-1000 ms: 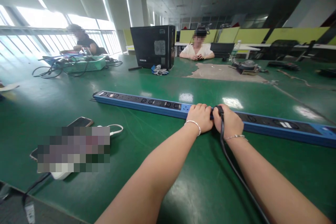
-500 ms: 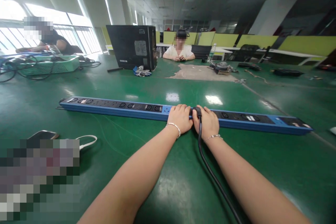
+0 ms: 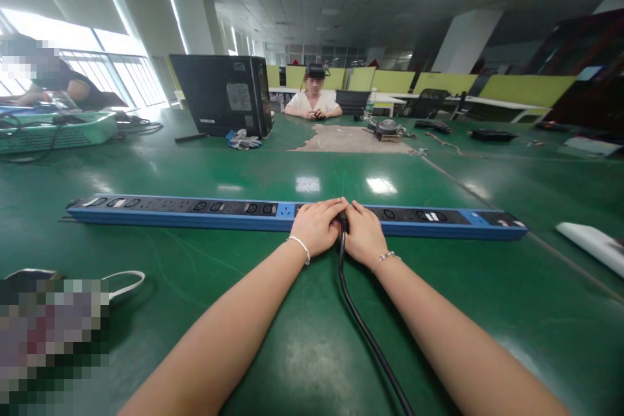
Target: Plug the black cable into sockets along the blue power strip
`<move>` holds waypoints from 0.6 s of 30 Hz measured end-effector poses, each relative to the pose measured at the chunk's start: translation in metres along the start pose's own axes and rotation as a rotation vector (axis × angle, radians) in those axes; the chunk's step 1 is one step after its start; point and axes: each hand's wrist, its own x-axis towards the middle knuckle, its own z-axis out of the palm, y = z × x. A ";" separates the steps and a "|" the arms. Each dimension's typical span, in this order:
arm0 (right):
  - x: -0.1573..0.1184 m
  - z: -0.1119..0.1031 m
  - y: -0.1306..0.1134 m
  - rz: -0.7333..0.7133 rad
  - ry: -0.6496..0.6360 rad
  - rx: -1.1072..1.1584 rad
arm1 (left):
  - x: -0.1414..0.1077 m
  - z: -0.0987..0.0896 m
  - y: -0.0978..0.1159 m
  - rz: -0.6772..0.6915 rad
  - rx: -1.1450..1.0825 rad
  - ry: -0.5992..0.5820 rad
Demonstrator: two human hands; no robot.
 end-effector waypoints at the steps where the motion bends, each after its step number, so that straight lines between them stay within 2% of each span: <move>1: -0.001 0.000 0.000 -0.021 -0.007 -0.009 | 0.001 0.000 0.000 -0.006 0.002 -0.004; 5: -0.005 0.001 -0.001 -0.068 -0.009 -0.041 | 0.006 0.001 -0.001 -0.008 0.024 0.003; 10: -0.006 0.004 -0.005 -0.020 0.024 -0.061 | 0.012 0.002 0.000 -0.038 0.024 -0.015; 18: -0.005 0.004 0.000 -0.007 0.052 0.034 | 0.017 0.011 0.007 -0.087 0.034 -0.014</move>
